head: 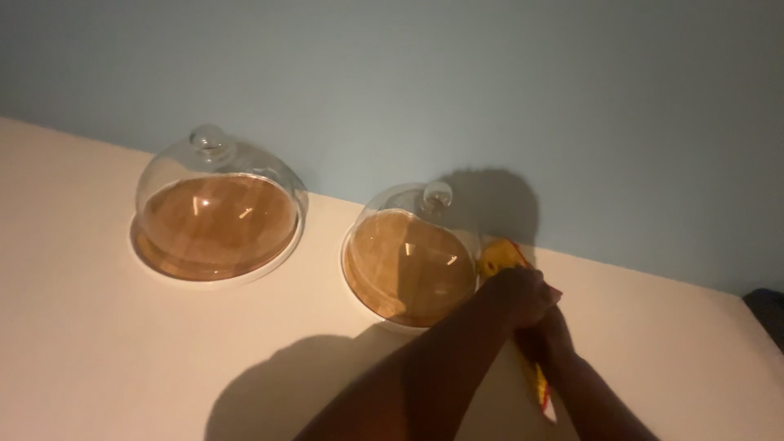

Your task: Clean a long white countertop with a yellow cloth.

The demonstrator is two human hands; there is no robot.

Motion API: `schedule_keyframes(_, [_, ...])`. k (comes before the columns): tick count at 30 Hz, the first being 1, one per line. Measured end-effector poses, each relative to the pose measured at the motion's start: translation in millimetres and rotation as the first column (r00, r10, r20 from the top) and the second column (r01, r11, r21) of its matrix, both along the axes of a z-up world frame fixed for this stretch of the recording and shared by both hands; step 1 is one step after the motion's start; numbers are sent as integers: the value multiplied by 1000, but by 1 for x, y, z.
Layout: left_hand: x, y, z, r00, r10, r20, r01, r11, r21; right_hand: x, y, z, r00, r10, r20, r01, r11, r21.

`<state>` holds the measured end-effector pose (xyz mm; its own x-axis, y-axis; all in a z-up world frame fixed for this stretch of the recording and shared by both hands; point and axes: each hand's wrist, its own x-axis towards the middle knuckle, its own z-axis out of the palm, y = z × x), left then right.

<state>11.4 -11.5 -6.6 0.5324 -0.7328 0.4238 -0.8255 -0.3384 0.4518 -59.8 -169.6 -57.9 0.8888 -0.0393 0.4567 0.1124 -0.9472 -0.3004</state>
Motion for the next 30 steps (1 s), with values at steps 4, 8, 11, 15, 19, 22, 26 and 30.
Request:
schedule_keyframes(4, [-8, 0, 11, 989, -51, 142, 42, 997, 68, -11, 2, 19, 974, 209, 87, -205, 977, -60])
schedule_keyframes(8, [-18, -1, 18, 943, 109, -315, -117, 993, -6, -16, 9, 47, 922, -384, -40, 368, 906, -207])
schedule_keyframes(11, [-21, -14, 15, 941, 118, -318, -153, 984, -90, 6, -3, 26, 931, -365, -22, 315, 830, -460])
schedule_keyframes(15, [-41, -19, 37, 918, 205, -340, -288, 933, -217, 33, -13, -5, 956, 110, -274, -81, 990, 115])
schedule_keyframes(19, [-63, -28, 68, 896, 219, -386, -357, 872, -335, 29, -38, 24, 930, 271, -250, -183, 927, 326])
schedule_keyframes(22, [-75, -47, 66, 930, 173, -325, -316, 827, -465, 2, -54, 76, 941, 98, -323, 11, 947, 321])
schedule_keyframes(26, [-60, -94, 22, 930, 318, -184, -363, 876, -317, -3, -159, 44, 998, -13, 55, 32, 930, -365])
schedule_keyframes(30, [-52, -134, -24, 922, 310, -234, -359, 910, -207, -45, -164, 70, 814, -541, -213, 353, 751, -559])
